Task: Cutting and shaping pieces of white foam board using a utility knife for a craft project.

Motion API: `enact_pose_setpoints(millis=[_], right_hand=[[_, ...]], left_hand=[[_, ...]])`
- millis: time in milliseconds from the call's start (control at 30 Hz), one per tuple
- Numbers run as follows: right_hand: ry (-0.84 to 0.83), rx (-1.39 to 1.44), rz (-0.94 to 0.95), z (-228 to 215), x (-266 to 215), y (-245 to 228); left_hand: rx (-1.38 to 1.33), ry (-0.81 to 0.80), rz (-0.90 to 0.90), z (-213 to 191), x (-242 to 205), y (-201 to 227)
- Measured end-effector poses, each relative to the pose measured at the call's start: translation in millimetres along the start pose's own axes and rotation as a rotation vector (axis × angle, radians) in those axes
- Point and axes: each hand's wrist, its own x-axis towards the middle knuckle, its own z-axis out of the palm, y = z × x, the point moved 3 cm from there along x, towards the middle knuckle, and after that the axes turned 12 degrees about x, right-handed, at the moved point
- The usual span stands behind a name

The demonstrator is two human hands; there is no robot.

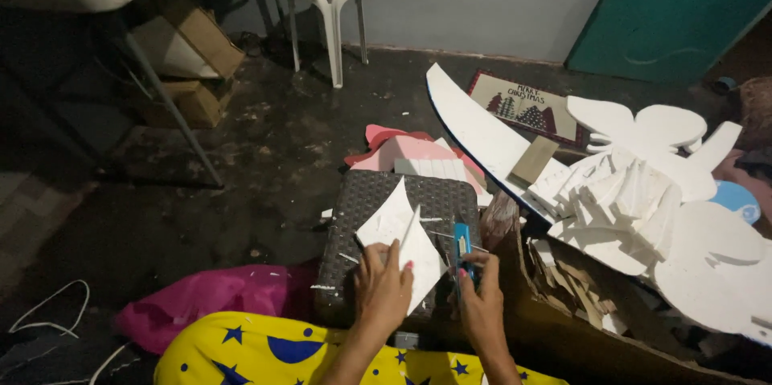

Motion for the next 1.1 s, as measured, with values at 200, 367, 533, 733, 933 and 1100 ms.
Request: enact_pose_setpoints(millis=[200,367,533,733,933,1100], right_hand=[[0.024,-0.018,0.101,6.1,-11.9,-27.4],[-0.030,-0.041,0.089,12.3,-6.8,-10.5],[-0.034,-0.083,0.137,21.8,-16.5,-19.2],[0.020,0.056,0.032,8.8,-9.3,-16.8],[0.043,0.027,0.029,7.6,-8.4,-14.8],[0.022,-0.038,0.021,12.8,-9.3,-13.4]], left_hand=[[-0.212,0.059,0.028,-24.2,-13.5,-14.7],[-0.100,-0.024,0.036,-26.9,-14.3,-10.8],[-0.095,-0.096,0.030,-28.5,-20.0,-3.6],[-0.279,-0.050,0.063,-25.2,-20.0,-1.7],[-0.115,0.136,0.098,-11.2,-2.1,-5.5],[-0.036,0.285,0.186,-0.7,16.2,-3.8]])
